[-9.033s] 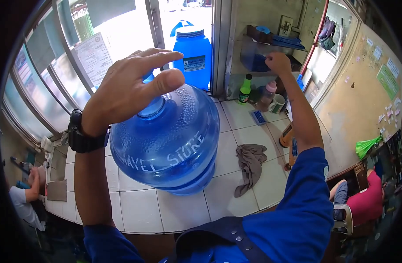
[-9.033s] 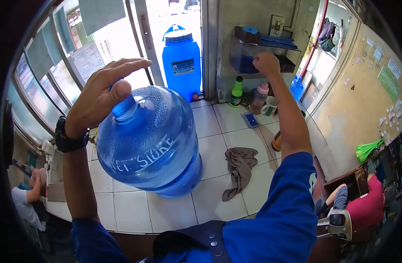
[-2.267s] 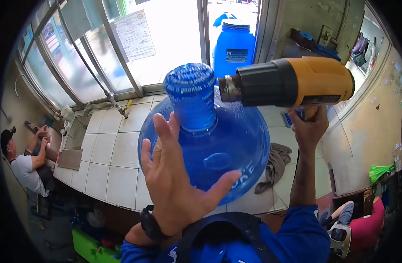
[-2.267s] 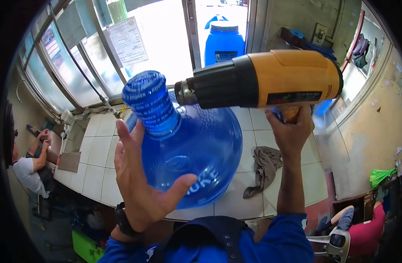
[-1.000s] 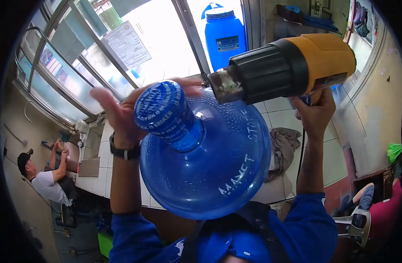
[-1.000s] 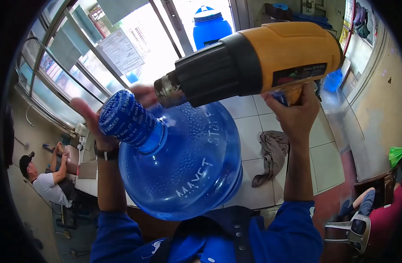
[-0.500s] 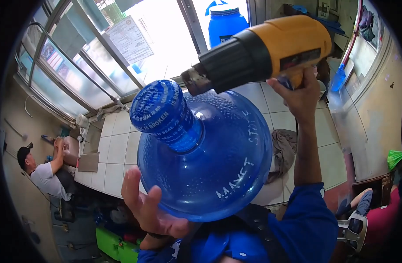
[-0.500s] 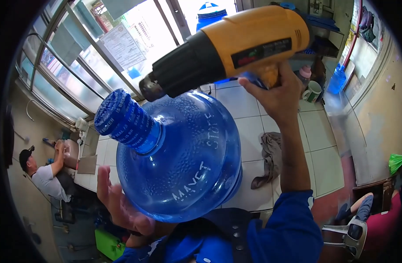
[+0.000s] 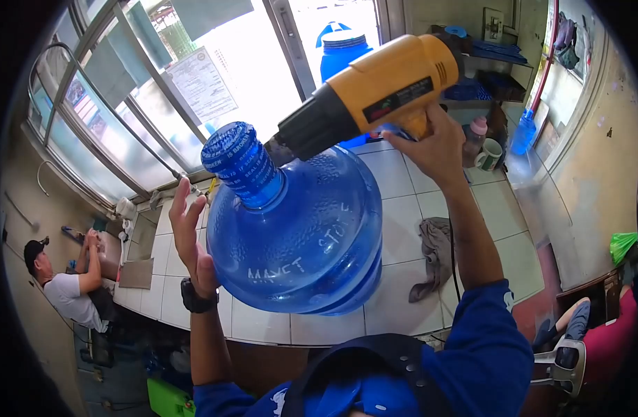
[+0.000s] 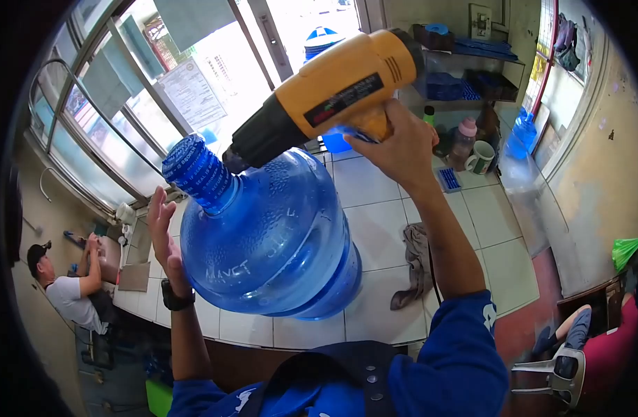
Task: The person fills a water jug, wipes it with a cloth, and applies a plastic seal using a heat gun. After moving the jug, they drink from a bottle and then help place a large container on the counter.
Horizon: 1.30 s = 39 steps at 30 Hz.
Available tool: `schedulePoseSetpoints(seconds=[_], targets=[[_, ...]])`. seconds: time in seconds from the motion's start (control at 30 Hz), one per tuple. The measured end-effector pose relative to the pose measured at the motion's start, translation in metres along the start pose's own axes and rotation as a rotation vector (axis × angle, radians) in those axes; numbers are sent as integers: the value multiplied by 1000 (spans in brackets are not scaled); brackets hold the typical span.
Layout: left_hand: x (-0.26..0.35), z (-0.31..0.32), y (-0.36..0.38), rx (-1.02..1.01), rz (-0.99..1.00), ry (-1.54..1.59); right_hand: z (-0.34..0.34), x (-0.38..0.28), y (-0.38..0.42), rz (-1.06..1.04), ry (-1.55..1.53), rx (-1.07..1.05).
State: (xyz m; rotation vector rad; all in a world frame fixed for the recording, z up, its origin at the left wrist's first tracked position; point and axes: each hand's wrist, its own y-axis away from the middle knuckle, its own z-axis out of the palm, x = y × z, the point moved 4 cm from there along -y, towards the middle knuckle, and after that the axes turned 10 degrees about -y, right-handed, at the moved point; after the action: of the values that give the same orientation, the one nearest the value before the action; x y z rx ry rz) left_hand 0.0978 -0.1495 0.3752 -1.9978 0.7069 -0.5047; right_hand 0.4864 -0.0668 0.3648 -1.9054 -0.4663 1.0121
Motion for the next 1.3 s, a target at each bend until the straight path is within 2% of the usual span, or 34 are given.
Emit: schedulePoseSetpoints(seconds=[0.23, 0.33, 0.4, 0.47, 0.5, 0.6, 0.63, 0.73, 0.87, 1.03, 1.13, 1.2, 1.23, 1.27, 1.3], targets=[[-5, 6, -3, -81, -37, 123, -21, -15, 20, 72, -278, 53], [-9, 9, -14, -318, -166, 474, -32, -12, 31, 113, -309, 60], [0, 8, -33, -299, -226, 590, -35, 23, 65, 669, -680, -12], [9, 10, -53, -271, -366, 808, -46, 46, 104, 878, -804, 18], [13, 11, -62, -277, -360, 827, -57, 60, 122, 879, -788, 31], [35, 35, -81, -485, -357, 1186, -94, 102, 197, 1235, -967, 70], [34, 41, -86, -508, -356, 1216, -108, 113, 217, 1250, -945, 102], [14, 56, -92, -767, -222, 890, -147, 142, 267, 1351, -812, 229], [23, 54, -89, -719, -340, 1014, -181, 164, 290, 1342, -770, 287], [27, 56, -87, -765, -293, 1072, -202, 197, 296, 1353, -822, 384], [29, 55, -87, -786, -322, 1048, -245, 212, 284, 1345, 256, 351], [27, 56, -89, -765, -309, 1068, -272, 189, 247, 889, 985, -4], [26, 58, -90, -755, -298, 1088, -280, 173, 223, 838, 900, 242], [25, 61, -89, -753, -295, 1108, -269, 115, 175, 787, 805, 476], [24, 63, -87, -754, -303, 1111, -256, 93, 142, 590, 676, 487]])
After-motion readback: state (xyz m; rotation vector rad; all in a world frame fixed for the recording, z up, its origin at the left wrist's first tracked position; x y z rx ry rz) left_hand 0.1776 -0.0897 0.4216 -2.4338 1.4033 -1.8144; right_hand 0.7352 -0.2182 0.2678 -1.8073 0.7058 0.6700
